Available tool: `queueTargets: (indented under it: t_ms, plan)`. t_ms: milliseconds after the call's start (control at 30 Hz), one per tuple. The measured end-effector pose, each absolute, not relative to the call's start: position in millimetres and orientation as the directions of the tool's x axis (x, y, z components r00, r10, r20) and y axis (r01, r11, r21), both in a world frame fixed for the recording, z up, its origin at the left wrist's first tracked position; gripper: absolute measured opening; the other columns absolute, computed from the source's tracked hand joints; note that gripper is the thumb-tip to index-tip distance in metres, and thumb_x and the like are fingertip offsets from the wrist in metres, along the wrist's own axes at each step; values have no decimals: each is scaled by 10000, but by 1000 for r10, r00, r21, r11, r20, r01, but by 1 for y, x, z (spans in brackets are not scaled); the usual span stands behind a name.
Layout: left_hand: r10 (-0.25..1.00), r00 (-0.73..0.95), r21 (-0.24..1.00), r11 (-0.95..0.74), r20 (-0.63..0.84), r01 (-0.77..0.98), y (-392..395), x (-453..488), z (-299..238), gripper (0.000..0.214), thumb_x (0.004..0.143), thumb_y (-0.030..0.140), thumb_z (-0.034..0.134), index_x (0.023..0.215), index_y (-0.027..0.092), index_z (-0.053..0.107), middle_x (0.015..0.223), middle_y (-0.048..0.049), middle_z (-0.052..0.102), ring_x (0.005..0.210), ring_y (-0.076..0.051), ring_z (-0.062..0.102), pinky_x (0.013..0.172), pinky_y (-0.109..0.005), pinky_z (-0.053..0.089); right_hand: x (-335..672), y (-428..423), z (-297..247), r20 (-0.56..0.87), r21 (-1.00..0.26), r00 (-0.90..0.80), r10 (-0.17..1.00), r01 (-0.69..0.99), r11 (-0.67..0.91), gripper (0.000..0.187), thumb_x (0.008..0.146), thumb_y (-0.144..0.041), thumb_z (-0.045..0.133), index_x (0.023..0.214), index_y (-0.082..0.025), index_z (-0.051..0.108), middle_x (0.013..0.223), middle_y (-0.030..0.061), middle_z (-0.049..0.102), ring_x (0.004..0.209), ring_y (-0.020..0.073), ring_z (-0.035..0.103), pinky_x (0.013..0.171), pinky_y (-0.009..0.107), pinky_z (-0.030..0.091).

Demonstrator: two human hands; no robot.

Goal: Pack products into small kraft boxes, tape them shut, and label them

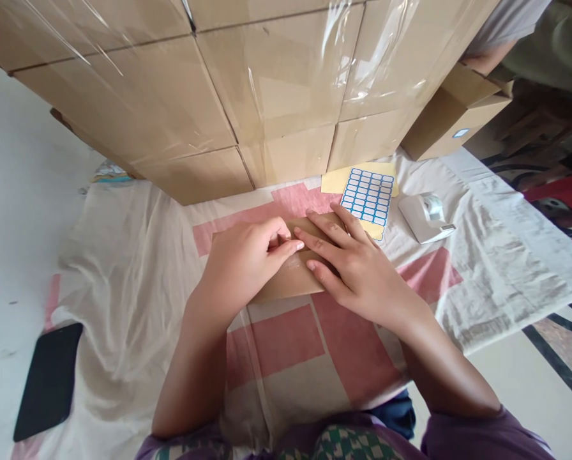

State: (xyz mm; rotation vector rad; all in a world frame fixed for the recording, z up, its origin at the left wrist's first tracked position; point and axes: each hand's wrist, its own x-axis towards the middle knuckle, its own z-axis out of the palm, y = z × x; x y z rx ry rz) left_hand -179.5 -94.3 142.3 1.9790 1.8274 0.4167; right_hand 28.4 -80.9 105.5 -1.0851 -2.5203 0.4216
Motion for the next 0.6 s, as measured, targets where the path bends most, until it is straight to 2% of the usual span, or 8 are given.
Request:
queueTargets:
  t_ms: [233, 433, 600]
  plan:
    - [996, 73, 488, -38, -53, 872, -94, -178, 140, 307, 969, 451, 577, 755, 232, 583, 801, 32, 717, 771, -180, 630, 646, -326, 350, 28, -81, 105, 203, -398, -642, 739, 636, 661, 492, 1060, -387, 458, 1520, -254, 568, 1634, 63, 467, 1584, 418, 222, 1175, 687, 408]
    - [999, 46, 429, -43, 1, 902, -95, -178, 137, 231, 1026, 443, 477, 954, 280, 624, 802, 29, 707, 751, -195, 628, 682, -336, 364, 29, -81, 104, 223, -405, -642, 734, 624, 669, 492, 1053, -379, 472, 1529, -290, 556, 1633, 53, 469, 1581, 407, 240, 1181, 690, 403]
    - [999, 38, 423, -36, 3, 905, -94, -178, 137, 240, 1033, 412, 446, 938, 274, 618, 805, 20, 695, 755, -199, 620, 674, -342, 357, 28, -82, 104, 218, -405, -638, 739, 629, 663, 502, 1054, -387, 464, 1536, -273, 548, 1638, 58, 458, 1588, 407, 216, 1190, 678, 400]
